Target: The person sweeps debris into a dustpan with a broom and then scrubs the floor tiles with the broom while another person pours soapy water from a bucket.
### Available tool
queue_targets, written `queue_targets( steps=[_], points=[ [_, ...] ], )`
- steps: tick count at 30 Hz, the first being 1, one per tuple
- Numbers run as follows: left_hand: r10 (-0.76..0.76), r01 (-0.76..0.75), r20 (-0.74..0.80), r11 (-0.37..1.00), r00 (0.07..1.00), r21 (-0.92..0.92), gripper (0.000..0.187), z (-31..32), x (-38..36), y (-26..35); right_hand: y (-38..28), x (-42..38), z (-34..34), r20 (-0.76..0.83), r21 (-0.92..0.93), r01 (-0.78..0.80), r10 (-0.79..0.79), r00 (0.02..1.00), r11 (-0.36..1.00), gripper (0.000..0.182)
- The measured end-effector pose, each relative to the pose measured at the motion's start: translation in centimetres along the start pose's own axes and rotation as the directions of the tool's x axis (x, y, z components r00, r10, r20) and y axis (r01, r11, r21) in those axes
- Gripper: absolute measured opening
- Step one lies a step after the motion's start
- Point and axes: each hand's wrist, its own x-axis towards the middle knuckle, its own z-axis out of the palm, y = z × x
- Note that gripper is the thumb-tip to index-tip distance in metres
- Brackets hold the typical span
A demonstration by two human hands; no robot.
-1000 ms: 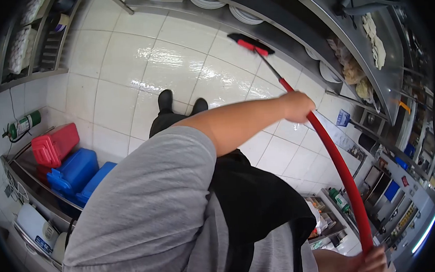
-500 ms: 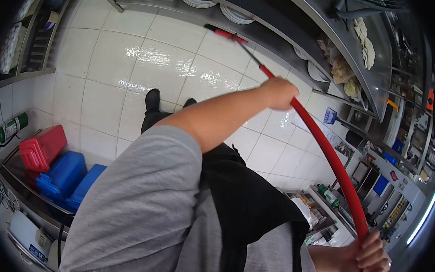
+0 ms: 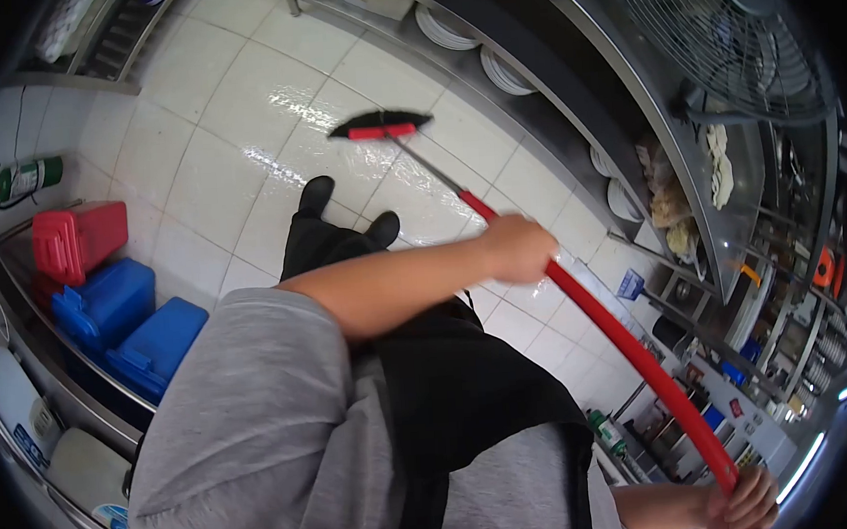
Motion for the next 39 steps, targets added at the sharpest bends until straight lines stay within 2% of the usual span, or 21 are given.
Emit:
queue_targets(
  steps=[4, 6, 9, 11, 12, 13, 16, 18, 20, 23, 25, 26, 27, 30, 32, 34, 35, 36, 37, 38, 39],
  points=[
    [0.028, 0.078, -0.476, 0.976, 0.879, 0.202, 0.008, -8.6, -2.7, -13.1, 11.0, 1.2, 4.0, -0.087, 0.086, 0.034, -0.026, 0.996, 0.996, 0.039],
    [-0.096, 0.237, -0.477, 0.941, 0.873, 0.244, 0.011, -13.6, -4.9, -17.4, 16.6, 2.5, 8.0, -0.057, -0.078, 0.059, -0.064, 0.996, 0.995, 0.034],
    [-0.092, 0.259, -0.516, 0.930, 0.852, 0.262, 0.013, -15.2, -6.1, -17.5, 16.5, 3.5, 8.4, -0.057, -0.077, 0.049, -0.054, 0.997, 0.996, 0.034],
    [-0.041, 0.162, -0.512, 0.968, 0.858, 0.193, 0.016, -11.7, -5.0, -14.7, 11.8, 4.5, 5.6, 0.068, 0.097, 0.016, -0.023, 0.997, 0.995, 0.035],
    [-0.070, 0.150, -0.461, 0.979, 0.884, 0.138, 0.018, -10.0, -4.6, -11.9, 8.5, 5.3, 4.8, 0.091, 0.011, 0.030, -0.031, 0.995, 0.999, 0.041],
    [-0.084, 0.108, -0.442, 0.994, 0.893, 0.029, 0.018, -8.2, -4.6, -8.7, 6.5, 7.1, 5.8, 0.267, 0.062, 0.015, -0.031, 0.963, 0.998, 0.037],
    [0.052, -0.074, -0.213, 0.992, 0.976, -0.098, 0.015, -5.8, -5.9, -1.7, 2.6, 8.9, 7.4, 0.395, 0.196, -0.050, -0.032, 0.918, 0.979, 0.041],
    [0.090, -0.101, -0.148, 0.993, 0.985, -0.065, 0.016, -8.0, -8.0, -1.0, 2.2, 10.2, 9.1, 0.362, 0.276, 0.021, -0.124, 0.924, 0.961, 0.044],
    [-0.017, 0.009, -0.191, 0.999, 0.981, -0.041, 0.016, -10.8, -9.8, -4.1, 4.3, 12.5, 11.7, 0.423, 0.267, -0.041, -0.078, 0.903, 0.963, 0.045],
    [-0.139, 0.124, -0.463, 0.990, 0.875, -0.063, 0.017, -16.9, -13.5, -12.5, 11.1, 15.6, 17.4, 0.498, 0.344, -0.070, -0.119, 0.859, 0.936, 0.045],
    [-0.101, 0.139, -0.627, 0.990, 0.773, 0.012, 0.014, -22.1, -16.2, -21.0, 16.6, 17.0, 22.0, 0.374, 0.444, -0.028, -0.157, 0.914, 0.896, 0.045],
    [-0.104, 0.178, -0.689, 0.983, 0.717, 0.038, 0.013, -25.9, -18.6, -24.9, 19.8, 17.6, 24.6, 0.354, 0.210, 0.081, -0.153, 0.923, 0.974, 0.039],
    [-0.087, 0.201, -0.766, 0.978, 0.637, 0.056, 0.013, -29.6, -21.1, -28.0, 22.8, 17.9, 27.2, 0.365, 0.133, 0.044, -0.090, 0.927, 0.990, 0.032],
    [-0.162, 0.488, -0.858, 0.865, 0.488, 0.114, 0.016, -37.1, -28.3, -36.2, 31.5, 17.3, 35.8, 0.351, 0.094, 0.006, -0.039, 0.935, 0.996, 0.025],
    [-0.185, 0.511, -0.867, 0.854, 0.463, 0.091, 0.016, -39.4, -30.9, -36.8, 32.9, 18.3, 39.2, 0.504, 0.046, -0.022, -0.004, 0.864, 0.999, 0.025],
    [-0.260, 0.513, -0.855, 0.858, 0.448, 0.008, 0.016, -41.2, -33.0, -34.8, 30.0, 20.6, 41.1, 0.405, 0.008, -0.014, 0.009, 0.914, 1.000, 0.026],
    [-0.212, 0.491, -0.851, 0.869, 0.480, 0.060, 0.015, -40.5, -33.1, -33.8, 27.2, 23.0, 41.0, 0.481, 0.038, -0.014, -0.006, 0.877, 0.999, 0.027],
    [-0.174, 0.397, -0.877, 0.918, 0.448, 0.021, 0.015, -39.3, -33.4, -31.0, 24.2, 24.8, 40.5, 0.503, 0.082, -0.029, -0.017, 0.864, 0.996, 0.029],
    [-0.226, 0.370, -0.839, 0.929, 0.494, -0.033, 0.014, -38.4, -34.0, -27.9, 22.0, 26.6, 38.7, 0.570, 0.240, -0.045, -0.103, 0.815, 0.970, 0.030],
    [-0.079, 0.226, -0.847, 0.973, 0.526, 0.049, 0.019, -36.6, -33.7, -27.2, 19.5, 27.8, 43.0, 0.539, 0.261, 0.029, -0.170, 0.825, 0.965, 0.043],
    [-0.115, 0.191, -0.809, 0.982, 0.576, -0.004, 0.024, -35.1, -34.2, -25.1, 18.0, 29.0, 43.4, 0.646, 0.330, -0.056, -0.183, 0.741, 0.942, 0.042]
  ],
)
